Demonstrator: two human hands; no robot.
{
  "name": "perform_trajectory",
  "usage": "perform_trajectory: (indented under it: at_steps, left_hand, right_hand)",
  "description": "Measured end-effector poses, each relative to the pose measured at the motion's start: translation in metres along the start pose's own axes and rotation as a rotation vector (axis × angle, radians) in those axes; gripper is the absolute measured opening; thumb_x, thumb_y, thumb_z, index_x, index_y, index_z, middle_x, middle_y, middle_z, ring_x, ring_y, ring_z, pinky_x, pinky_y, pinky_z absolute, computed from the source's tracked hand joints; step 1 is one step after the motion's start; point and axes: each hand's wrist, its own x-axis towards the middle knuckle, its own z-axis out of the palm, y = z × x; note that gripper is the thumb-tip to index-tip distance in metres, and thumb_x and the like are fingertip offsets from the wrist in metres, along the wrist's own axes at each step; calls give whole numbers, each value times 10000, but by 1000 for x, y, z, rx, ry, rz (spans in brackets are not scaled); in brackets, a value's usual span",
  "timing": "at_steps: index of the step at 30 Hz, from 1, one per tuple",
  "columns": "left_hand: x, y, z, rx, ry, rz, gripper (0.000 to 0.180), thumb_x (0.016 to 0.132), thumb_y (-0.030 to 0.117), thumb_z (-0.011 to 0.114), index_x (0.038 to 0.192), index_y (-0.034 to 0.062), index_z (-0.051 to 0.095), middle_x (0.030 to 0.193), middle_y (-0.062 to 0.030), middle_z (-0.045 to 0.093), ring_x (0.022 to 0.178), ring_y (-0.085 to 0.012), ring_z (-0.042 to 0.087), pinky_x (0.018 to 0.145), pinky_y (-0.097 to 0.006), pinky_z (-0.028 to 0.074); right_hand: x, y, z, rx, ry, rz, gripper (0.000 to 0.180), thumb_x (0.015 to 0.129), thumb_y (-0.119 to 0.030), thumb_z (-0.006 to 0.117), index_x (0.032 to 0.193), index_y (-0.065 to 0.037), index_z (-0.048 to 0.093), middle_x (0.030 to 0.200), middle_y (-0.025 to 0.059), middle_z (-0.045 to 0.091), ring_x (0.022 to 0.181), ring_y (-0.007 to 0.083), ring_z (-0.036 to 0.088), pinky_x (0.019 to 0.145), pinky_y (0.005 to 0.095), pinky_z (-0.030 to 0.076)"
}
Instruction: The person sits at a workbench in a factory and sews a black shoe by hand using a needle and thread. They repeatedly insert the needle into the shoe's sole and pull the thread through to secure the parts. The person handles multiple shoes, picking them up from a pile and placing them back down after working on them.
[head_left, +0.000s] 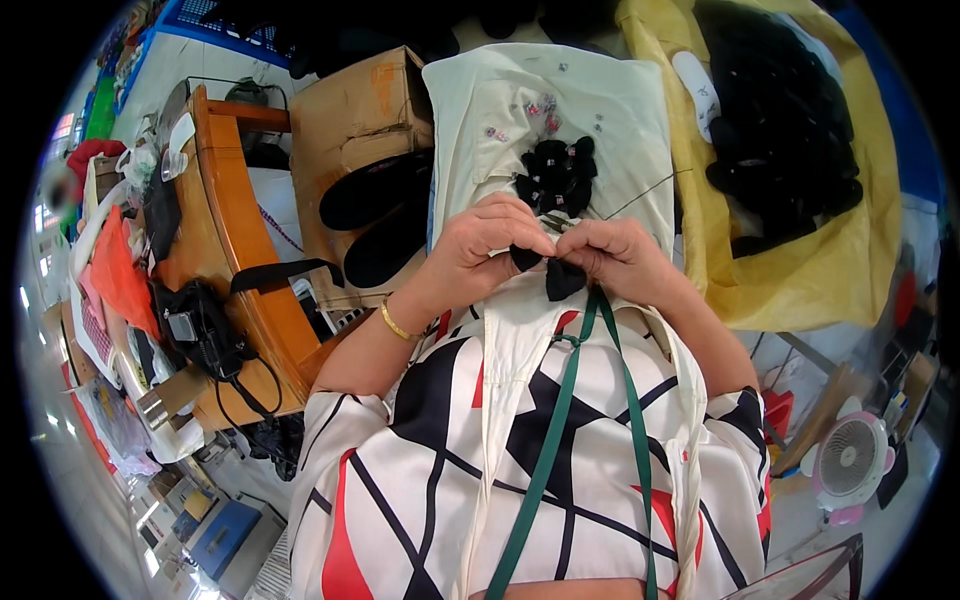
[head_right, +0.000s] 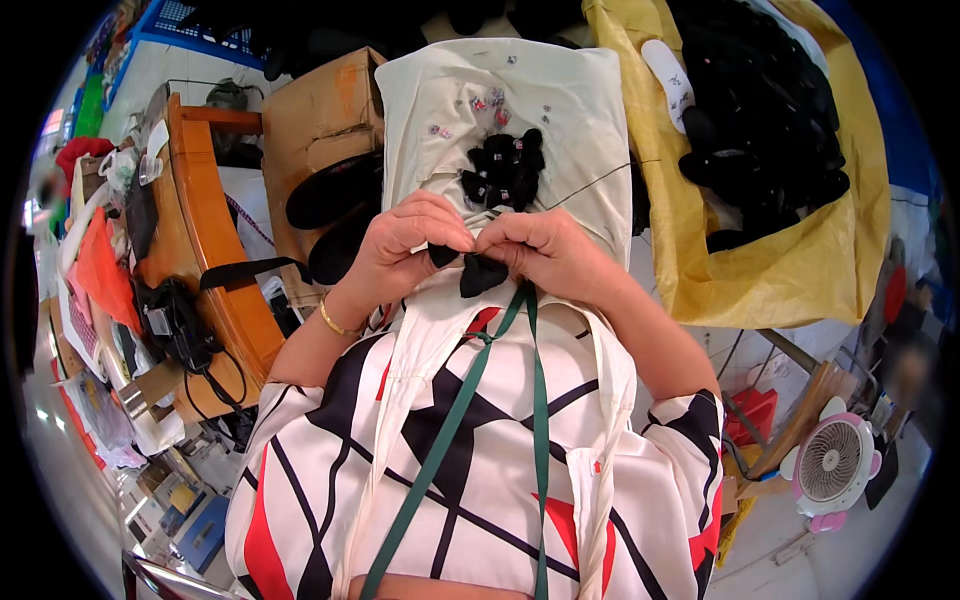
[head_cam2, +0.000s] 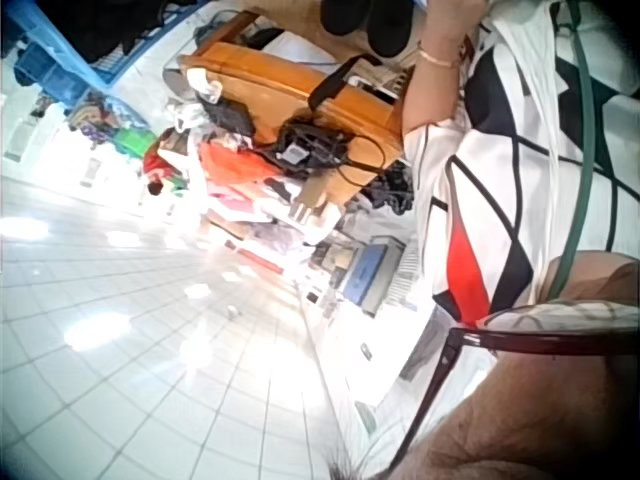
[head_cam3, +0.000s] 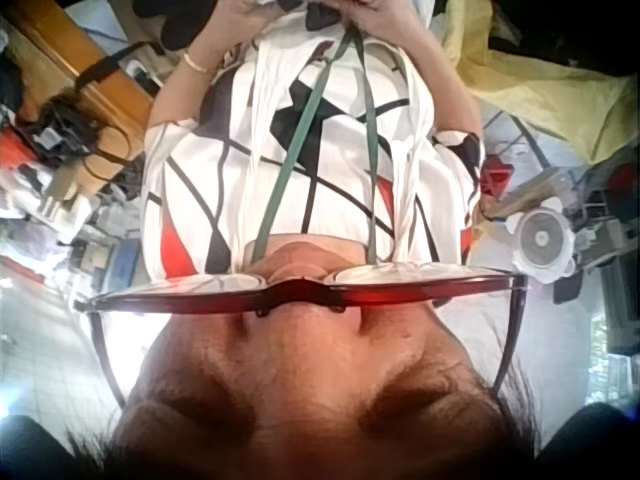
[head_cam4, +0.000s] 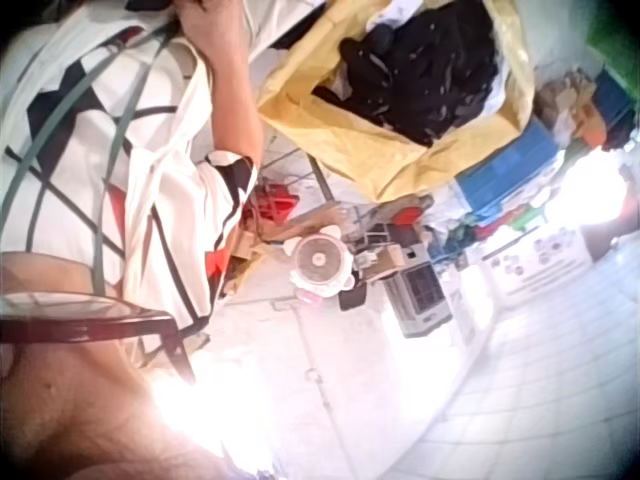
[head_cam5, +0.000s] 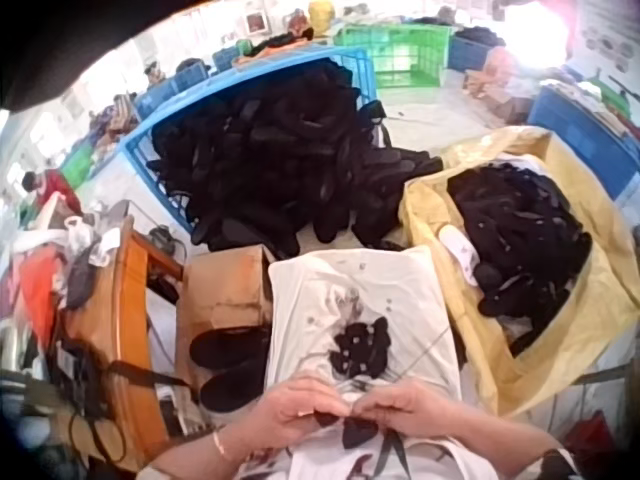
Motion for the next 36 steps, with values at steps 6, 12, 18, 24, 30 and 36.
perform_trajectory:
  at_steps: [6,12,18,24,30,36]
  left_hand:
    - [1,-2,1,5,-6,-3,348,674,-134,671,952,68,725,958,-26,707,946,-226,616,866,-325,484]
    - [-4,-9,7,-249,-4,-192,245,769,-70,704,974,62,726,962,-35,671,940,-200,596,864,-299,467]
    - [-6,-15,6,-347,-14,-268,146,834,38,740,978,64,726,946,-31,652,933,-181,587,864,-290,456]
    - [-6,-20,8,-310,-6,-317,156,819,37,752,970,65,725,911,-28,652,909,-170,590,850,-288,454]
    - [-3,-27,12,-305,89,-453,146,805,55,757,946,47,719,882,-24,664,835,-117,593,777,-260,460]
    - [0,-38,11,-305,111,-514,121,818,79,737,917,15,713,840,-29,664,786,-98,587,726,-253,462]
  right_hand:
    - [1,-4,2,-35,2,41,30,937,-49,627,952,-25,638,771,18,644,659,77,570,625,239,482]
    - [2,-1,-6,156,-89,170,61,965,-79,610,954,-21,626,775,-4,616,668,67,580,617,236,483]
    - [7,4,-3,235,-100,217,167,990,-156,594,1103,-36,566,743,-21,560,633,54,515,587,228,434]
    - [18,15,3,213,-107,136,386,1010,-277,568,1292,-48,436,728,-32,515,617,44,434,567,217,367]
    - [30,1,0,277,8,377,287,970,-216,636,1184,-42,558,740,0,584,657,72,503,608,254,441]
    - [35,12,-13,-231,59,-45,121,863,-152,720,921,-52,685,828,62,636,706,197,623,570,320,478]
